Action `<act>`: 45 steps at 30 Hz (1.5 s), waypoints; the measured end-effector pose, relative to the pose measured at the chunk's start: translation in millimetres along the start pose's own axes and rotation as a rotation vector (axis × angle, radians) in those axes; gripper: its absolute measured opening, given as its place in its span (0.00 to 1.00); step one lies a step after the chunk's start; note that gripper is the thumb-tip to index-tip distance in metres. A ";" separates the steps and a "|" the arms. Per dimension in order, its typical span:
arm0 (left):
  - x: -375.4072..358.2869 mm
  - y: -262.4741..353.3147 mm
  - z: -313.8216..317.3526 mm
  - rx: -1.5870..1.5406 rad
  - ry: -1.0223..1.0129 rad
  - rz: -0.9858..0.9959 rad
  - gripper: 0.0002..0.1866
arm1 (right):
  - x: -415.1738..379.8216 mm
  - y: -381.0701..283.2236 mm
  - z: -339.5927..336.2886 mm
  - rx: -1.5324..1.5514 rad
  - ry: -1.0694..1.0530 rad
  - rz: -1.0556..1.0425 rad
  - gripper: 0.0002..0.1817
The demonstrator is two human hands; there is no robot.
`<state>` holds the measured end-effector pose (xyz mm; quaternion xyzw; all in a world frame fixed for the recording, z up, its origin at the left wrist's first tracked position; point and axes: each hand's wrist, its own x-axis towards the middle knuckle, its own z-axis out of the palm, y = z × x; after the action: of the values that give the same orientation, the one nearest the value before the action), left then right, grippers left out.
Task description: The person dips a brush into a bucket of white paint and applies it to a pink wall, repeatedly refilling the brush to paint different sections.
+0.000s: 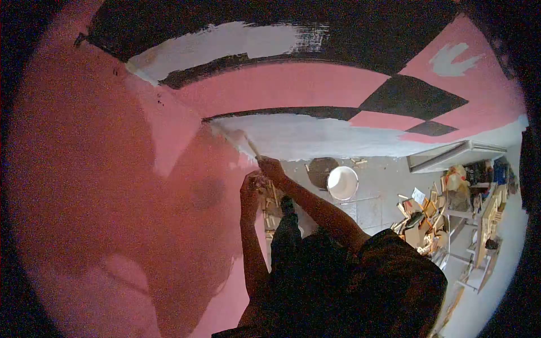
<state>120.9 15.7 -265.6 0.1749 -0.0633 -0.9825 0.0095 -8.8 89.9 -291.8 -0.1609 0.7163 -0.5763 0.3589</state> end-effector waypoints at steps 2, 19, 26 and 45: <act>-4.3 -3.0 21.9 0.405 0.172 0.132 0.16 | -4.9 -13.1 -7.3 -0.036 0.049 -0.013 0.11; 24.5 -28.2 112.0 1.282 0.229 0.354 0.17 | -73.3 24.1 -181.2 0.660 0.426 0.017 0.18; 9.7 -6.9 74.5 1.103 0.266 0.337 0.16 | -26.8 3.2 -50.1 0.785 0.192 0.038 0.13; 40.4 -46.2 122.5 1.277 0.188 0.315 0.14 | -124.4 65.0 -323.0 0.626 0.835 0.011 0.12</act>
<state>40.9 74.7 -171.4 0.2198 -0.6569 -0.7192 0.0531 -136.9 417.9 -286.9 0.2013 0.5925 -0.7763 0.0765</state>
